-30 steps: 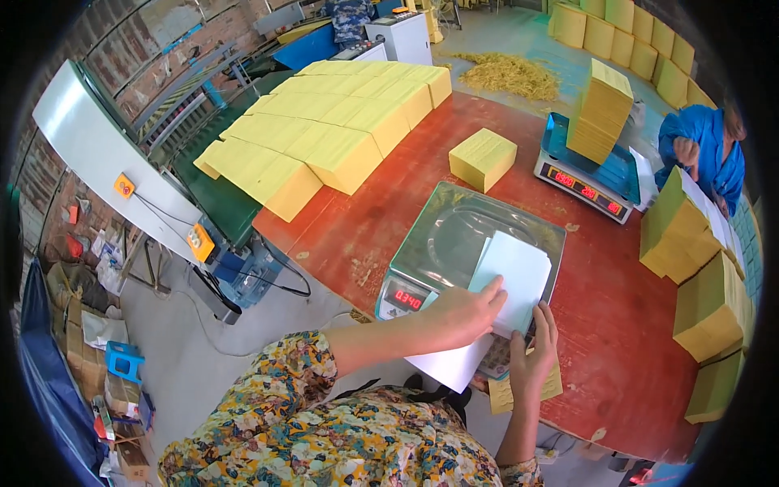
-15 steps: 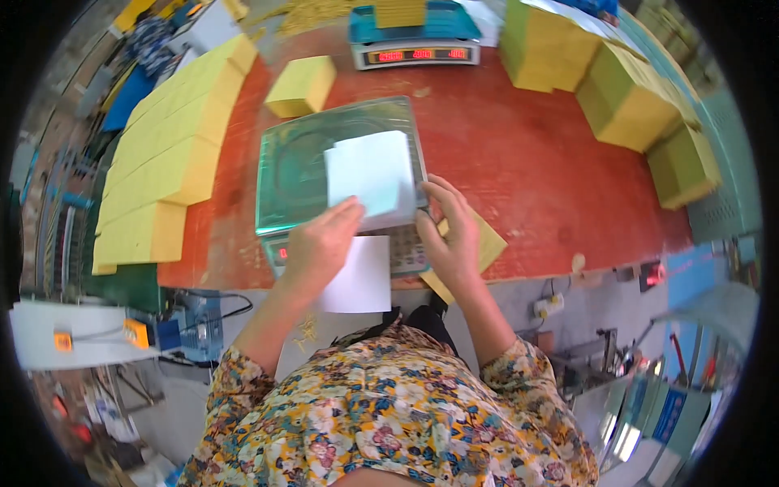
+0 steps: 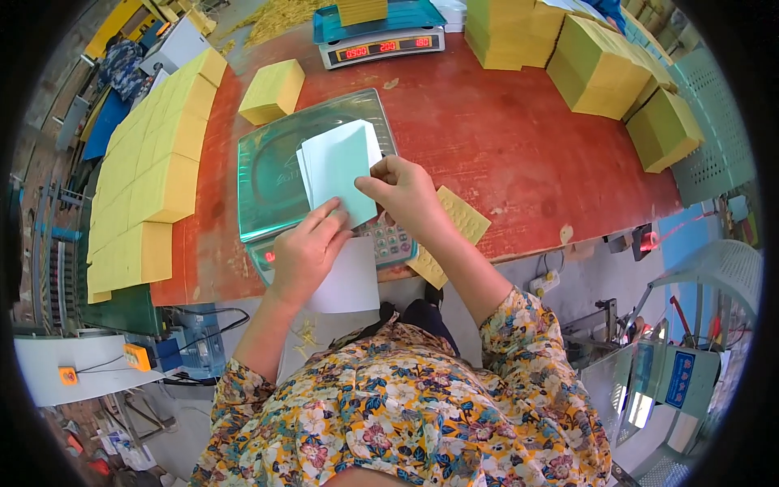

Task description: The recorder weighs stacks of paper, uses a machine to apply a binding strap, and stacks the finished bundles.

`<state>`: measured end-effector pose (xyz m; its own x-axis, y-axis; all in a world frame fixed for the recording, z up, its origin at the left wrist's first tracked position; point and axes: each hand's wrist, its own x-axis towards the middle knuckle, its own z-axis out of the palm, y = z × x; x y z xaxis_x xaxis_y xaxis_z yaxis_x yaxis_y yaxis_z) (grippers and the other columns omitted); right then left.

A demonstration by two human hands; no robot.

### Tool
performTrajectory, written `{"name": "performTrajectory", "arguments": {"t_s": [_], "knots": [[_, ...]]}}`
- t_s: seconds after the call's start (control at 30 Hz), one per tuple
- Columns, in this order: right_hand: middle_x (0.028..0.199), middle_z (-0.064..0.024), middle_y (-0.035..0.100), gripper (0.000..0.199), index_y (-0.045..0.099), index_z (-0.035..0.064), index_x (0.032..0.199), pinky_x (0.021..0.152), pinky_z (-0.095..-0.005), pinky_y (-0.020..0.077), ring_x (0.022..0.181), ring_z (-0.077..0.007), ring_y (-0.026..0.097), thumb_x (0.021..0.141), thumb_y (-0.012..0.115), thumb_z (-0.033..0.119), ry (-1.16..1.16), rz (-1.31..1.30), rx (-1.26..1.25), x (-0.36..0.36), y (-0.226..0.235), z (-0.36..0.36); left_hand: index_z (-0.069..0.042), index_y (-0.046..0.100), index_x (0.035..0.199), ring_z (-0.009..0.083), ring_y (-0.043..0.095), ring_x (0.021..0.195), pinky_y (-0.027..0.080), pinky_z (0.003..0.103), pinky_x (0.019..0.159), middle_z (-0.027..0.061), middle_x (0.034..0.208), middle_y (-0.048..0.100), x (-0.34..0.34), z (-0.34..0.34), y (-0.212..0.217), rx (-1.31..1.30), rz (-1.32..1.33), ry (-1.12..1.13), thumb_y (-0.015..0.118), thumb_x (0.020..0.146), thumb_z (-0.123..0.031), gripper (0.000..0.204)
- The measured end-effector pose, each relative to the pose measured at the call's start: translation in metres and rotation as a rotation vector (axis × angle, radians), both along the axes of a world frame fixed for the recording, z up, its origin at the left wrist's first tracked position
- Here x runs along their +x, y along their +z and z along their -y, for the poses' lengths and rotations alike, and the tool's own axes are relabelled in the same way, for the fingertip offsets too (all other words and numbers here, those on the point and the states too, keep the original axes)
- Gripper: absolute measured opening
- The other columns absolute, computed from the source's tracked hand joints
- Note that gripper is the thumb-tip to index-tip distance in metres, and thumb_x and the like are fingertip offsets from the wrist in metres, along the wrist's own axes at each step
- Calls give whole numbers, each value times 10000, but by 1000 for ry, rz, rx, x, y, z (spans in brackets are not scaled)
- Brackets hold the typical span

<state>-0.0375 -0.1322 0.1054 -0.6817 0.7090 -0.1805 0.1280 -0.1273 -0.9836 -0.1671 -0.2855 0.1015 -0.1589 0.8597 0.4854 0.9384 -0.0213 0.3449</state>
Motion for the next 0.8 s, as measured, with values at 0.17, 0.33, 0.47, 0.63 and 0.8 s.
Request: {"name": "performTrajectory", "arguments": {"t_s": [0.17,0.33,0.47,0.63,0.8], "knots": [[650,-9,574,178,586,-16,796,510,-259,397,587,-61,472,828,718,98,-128,-4,449,-7,-11,8,-26,642,1111,164,676,750,538,298,638,99,1118,680,-13,0,2,152,184,121,701,830,-110,299],[630,6,532,141,587,-20,810,523,-239,382,584,-56,435,855,688,68,-137,-73,333,0,4,9,21,562,1267,88,628,918,516,222,747,83,1099,672,-40,6,3,-11,1166,151,634,909,-115,390],[630,7,529,147,597,-25,822,502,-239,382,573,-53,443,888,657,90,-119,-85,280,1,5,6,71,566,1242,83,608,862,491,216,731,83,1021,666,-39,3,15,-101,1544,45,580,944,-170,383],[626,-4,533,188,620,-37,831,466,-266,405,557,-56,488,916,618,131,-100,-9,226,-1,-3,-3,44,567,1152,58,608,722,495,203,613,60,826,635,-36,-6,30,-169,1570,109,567,953,-182,302],[614,-9,541,159,657,-41,884,484,-269,413,552,-58,491,894,618,113,-150,64,310,-5,-8,-16,1,511,1109,99,591,730,469,229,616,66,863,636,-47,-22,8,-53,1370,222,613,891,-91,257]]}}
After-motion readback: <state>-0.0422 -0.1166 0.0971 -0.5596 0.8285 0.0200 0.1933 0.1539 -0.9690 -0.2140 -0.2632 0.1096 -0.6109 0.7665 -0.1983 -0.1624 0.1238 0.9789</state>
